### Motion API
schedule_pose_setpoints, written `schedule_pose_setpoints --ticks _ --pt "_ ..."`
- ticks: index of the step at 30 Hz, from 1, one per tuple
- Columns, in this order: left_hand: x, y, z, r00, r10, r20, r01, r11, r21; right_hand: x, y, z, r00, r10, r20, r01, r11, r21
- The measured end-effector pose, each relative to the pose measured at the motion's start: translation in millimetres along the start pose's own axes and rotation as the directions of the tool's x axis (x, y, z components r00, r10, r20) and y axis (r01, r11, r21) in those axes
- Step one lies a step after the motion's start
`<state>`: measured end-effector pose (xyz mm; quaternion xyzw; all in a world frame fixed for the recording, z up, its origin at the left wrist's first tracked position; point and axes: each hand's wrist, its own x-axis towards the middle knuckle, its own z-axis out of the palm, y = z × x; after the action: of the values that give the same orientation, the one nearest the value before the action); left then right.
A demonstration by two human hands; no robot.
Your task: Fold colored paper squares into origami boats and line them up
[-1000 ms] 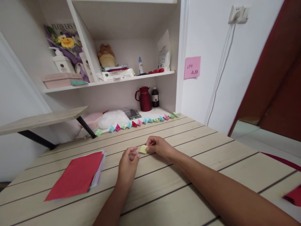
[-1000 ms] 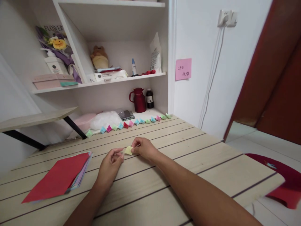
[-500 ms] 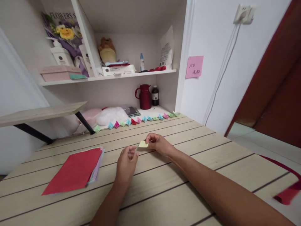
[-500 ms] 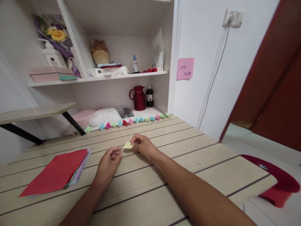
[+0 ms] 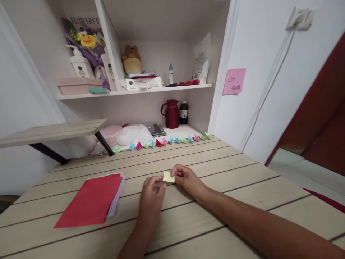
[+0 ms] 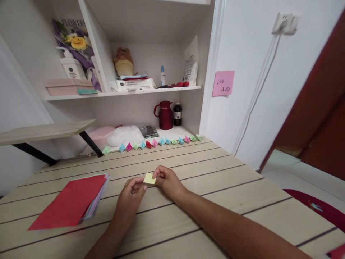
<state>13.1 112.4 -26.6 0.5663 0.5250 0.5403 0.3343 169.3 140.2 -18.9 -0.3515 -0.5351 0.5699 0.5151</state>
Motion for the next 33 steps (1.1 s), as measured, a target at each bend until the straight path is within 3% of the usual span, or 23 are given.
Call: schedule_pose_setpoints --ticks 8,19,25,33 --pt "-2 8 2 0.997 0.03 0.067 -0.035 0.995 0.089 -4 0 -9 0.997 0.0 0.082 -0.004 0.999 0.046" --pt "-10 6 9 0.999 -0.027 -0.027 0.025 0.996 -0.082 -10 -9 -18 0.991 0.077 0.113 -0.089 0.991 0.104" --pt "-10 7 9 1.0 -0.019 0.02 0.02 0.996 -0.081 -13 -12 -19 0.978 0.076 0.193 -0.081 0.997 0.018" --pt "-8 12 7 0.977 -0.209 -0.051 0.207 0.978 -0.038 -14 -12 -17 0.992 0.093 0.091 -0.082 0.989 -0.122"
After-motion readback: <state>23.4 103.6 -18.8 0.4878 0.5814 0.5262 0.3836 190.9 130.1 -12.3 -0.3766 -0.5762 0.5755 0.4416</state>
